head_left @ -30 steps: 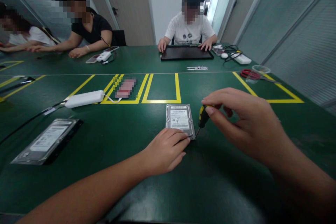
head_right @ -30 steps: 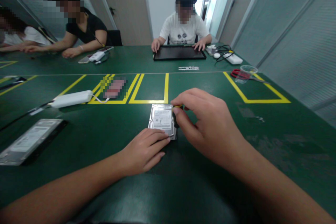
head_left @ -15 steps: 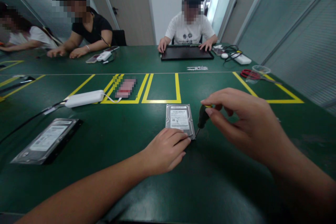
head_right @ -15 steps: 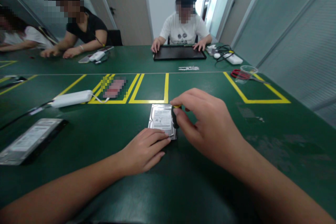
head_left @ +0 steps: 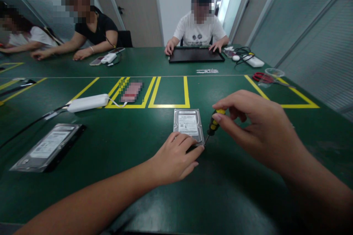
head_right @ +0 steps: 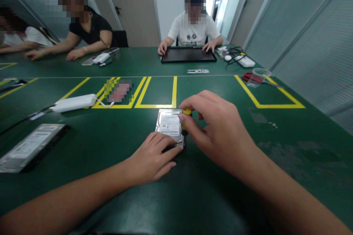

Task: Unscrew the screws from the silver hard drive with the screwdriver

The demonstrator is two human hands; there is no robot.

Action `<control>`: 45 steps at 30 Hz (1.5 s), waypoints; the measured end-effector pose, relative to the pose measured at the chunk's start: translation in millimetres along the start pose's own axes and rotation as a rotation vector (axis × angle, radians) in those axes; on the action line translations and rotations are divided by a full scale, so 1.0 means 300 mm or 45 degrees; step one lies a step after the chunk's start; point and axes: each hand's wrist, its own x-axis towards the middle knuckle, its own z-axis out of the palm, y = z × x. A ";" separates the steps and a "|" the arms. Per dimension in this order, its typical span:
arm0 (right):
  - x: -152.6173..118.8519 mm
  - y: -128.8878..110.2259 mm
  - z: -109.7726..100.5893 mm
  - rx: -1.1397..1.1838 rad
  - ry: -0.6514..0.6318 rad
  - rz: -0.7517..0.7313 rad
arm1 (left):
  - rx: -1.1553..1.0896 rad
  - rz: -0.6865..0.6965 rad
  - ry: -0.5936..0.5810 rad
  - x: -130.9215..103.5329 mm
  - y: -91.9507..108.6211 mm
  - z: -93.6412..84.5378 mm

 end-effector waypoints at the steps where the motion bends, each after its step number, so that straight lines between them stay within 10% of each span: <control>1: 0.000 0.000 0.000 0.000 -0.003 0.002 | 0.002 -0.004 -0.004 0.001 0.001 0.001; 45: 0.002 -0.009 0.003 0.053 0.023 -0.007 | 0.164 -0.025 0.028 0.002 0.009 0.014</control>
